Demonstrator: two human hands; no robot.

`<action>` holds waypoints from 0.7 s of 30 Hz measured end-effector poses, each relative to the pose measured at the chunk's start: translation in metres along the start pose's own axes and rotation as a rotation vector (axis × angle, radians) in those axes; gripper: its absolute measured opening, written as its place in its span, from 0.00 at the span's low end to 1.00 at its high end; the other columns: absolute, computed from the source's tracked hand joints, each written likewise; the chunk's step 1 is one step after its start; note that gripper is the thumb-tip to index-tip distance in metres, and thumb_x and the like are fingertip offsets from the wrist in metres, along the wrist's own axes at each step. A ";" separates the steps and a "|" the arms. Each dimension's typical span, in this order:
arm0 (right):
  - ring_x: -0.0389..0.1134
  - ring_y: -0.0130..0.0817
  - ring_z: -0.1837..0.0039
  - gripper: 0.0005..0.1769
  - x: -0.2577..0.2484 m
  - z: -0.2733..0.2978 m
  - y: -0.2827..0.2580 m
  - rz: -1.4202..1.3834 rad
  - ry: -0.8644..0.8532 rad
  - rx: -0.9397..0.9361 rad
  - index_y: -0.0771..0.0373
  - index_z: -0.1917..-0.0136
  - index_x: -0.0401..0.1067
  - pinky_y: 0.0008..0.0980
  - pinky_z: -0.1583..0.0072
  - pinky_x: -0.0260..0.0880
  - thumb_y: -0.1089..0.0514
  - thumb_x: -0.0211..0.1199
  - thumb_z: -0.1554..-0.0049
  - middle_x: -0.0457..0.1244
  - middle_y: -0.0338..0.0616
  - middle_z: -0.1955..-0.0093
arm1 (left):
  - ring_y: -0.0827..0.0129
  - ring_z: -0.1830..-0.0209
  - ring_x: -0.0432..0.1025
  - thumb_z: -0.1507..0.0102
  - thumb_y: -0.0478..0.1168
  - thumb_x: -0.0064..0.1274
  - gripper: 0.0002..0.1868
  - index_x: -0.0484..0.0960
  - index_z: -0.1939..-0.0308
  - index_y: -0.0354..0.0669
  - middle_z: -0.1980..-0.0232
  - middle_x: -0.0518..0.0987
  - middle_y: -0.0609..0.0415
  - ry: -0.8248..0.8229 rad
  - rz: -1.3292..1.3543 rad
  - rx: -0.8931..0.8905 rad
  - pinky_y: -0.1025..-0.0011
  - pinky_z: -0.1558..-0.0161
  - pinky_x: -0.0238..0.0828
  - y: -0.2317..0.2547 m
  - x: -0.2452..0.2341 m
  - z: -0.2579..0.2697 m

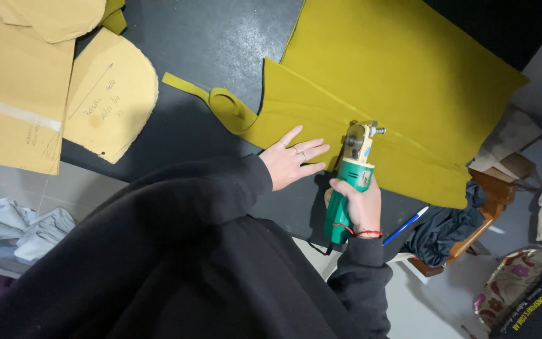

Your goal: The person uses a rotary cutter to cut a piece of mustard-yellow fabric on a dark table, following a paper pattern. They then use scissors to trim the edges of the cut fabric and stack the finished pieces.

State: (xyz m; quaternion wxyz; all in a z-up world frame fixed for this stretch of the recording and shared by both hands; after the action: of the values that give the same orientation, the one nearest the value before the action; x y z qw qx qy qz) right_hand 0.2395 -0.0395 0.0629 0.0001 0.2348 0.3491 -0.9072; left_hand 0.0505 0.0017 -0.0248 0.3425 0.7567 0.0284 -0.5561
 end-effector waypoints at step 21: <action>0.73 0.40 0.53 0.27 -0.058 -0.065 -0.023 0.591 -0.236 -0.225 0.64 0.43 0.74 0.39 0.48 0.73 0.59 0.72 0.58 0.71 0.48 0.53 | 0.61 0.26 0.66 0.35 0.40 0.44 0.26 0.73 0.32 0.38 0.27 0.72 0.45 0.206 -0.067 0.145 0.58 0.26 0.58 -0.029 -0.003 0.015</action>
State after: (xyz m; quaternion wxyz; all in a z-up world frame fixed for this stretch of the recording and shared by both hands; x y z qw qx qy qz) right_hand 0.3150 0.0090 0.0602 0.3297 0.2176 0.3614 -0.8446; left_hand 0.0252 0.0166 -0.0384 0.2634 0.8312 0.0482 -0.4872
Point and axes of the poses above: each hand's wrist, its own z-axis away from the middle knuckle, its own x-axis out of the palm, y = z × x, the point moved 3 cm from there along -z, towards the middle knuckle
